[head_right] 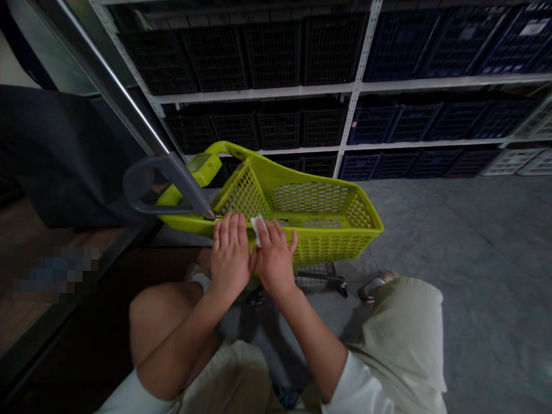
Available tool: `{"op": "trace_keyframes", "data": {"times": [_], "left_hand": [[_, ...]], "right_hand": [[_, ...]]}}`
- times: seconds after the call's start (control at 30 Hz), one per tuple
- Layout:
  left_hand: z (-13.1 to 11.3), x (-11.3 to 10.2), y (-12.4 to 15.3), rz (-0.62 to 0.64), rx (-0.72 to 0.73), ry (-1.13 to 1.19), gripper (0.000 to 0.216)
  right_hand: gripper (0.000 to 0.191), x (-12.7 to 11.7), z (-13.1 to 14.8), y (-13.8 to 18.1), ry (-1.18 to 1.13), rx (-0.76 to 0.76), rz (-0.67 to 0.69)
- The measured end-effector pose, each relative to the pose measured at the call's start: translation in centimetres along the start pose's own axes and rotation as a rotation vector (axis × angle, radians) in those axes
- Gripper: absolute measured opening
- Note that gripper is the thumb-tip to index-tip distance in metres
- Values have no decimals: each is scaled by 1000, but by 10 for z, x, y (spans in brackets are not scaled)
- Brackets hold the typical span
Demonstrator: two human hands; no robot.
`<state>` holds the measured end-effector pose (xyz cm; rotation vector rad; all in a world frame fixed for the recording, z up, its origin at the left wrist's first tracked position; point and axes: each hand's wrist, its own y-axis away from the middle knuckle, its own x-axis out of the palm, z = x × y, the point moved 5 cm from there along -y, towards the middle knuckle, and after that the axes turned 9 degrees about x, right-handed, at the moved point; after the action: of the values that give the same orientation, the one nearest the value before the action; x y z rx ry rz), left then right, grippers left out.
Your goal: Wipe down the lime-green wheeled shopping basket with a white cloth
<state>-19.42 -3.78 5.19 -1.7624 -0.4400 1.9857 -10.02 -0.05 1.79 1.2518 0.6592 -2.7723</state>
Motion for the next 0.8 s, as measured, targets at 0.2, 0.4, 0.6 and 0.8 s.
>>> {"op": "trace_keyframes", "data": {"times": [0.2,0.4,0.6,0.8], "left_hand": [[0,-1,0,22,5,7,64],[-1,-3,0,12,18,35,68],[-2,-1,-1,21,-2,27,69],[-2,0,-1,-18,2,1,62]], "right_hand": [[66,-4,-10,4,98,-41,-31],[66,-26,-92,11,232,83,-167],[60,-30,-96,9,189,164,-238],[60,-3,-2,-8,-27,-39,-37]]}}
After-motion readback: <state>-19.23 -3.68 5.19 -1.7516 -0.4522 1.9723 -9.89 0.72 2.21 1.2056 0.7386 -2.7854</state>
